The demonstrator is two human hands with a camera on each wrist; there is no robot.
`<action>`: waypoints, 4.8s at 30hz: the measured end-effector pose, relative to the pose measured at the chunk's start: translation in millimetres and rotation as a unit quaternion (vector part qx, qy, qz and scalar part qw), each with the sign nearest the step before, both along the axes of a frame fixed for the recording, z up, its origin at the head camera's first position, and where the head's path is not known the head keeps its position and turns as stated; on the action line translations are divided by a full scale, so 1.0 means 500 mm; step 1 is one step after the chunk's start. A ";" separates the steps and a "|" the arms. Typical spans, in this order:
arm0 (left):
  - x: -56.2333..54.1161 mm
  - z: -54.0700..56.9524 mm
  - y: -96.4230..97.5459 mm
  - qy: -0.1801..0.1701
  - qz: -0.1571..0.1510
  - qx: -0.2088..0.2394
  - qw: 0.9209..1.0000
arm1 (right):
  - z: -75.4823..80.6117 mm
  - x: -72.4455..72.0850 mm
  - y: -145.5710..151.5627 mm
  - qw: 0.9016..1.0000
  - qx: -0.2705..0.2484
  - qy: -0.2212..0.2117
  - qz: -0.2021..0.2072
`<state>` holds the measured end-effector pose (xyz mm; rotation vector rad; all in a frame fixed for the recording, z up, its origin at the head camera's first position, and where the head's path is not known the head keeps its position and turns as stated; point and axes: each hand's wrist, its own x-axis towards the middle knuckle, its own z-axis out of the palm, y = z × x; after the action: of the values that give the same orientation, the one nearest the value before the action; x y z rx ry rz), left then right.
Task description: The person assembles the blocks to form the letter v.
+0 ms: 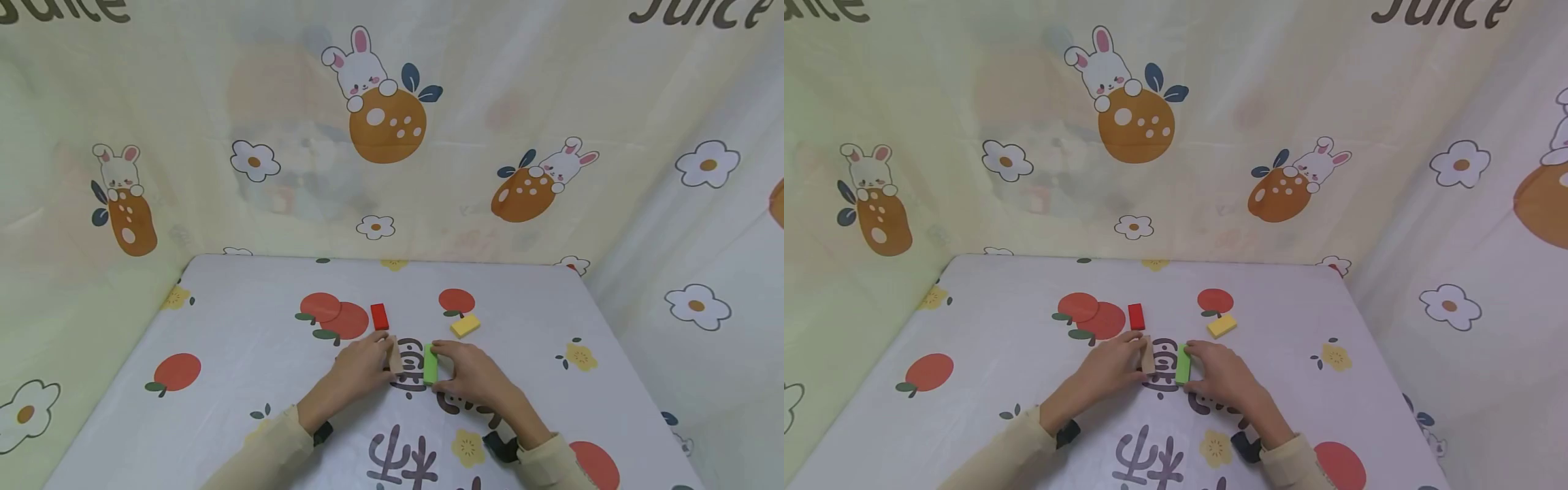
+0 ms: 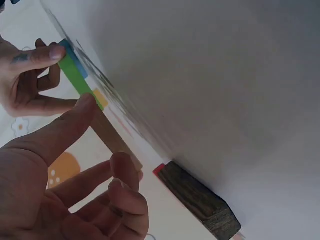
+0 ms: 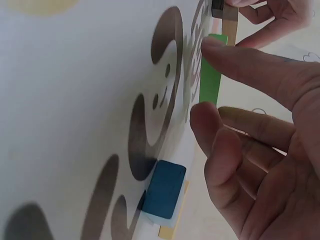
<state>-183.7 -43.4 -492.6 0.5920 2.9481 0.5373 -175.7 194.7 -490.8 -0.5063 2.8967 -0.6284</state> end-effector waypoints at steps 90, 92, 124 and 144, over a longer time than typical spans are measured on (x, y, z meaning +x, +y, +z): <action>0.027 -0.011 0.023 0.156 -0.069 -0.047 0.984 | -0.008 0.005 -0.030 0.998 -0.007 0.008 -0.060; 0.028 -0.010 0.023 0.164 -0.074 -0.052 0.982 | -0.005 0.003 -0.024 0.998 -0.012 0.010 -0.067; 0.043 -0.021 0.016 0.081 -0.241 -0.127 0.959 | -0.020 -0.075 0.073 0.976 0.004 0.045 -0.213; 0.040 -0.015 0.013 0.068 -0.245 -0.108 0.961 | -0.030 -0.086 0.077 0.977 0.025 0.028 -0.208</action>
<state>-163.5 -36.9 -500.2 1.3159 2.7617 0.1243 -218.8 233.3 -505.8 0.0985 3.0846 -0.5942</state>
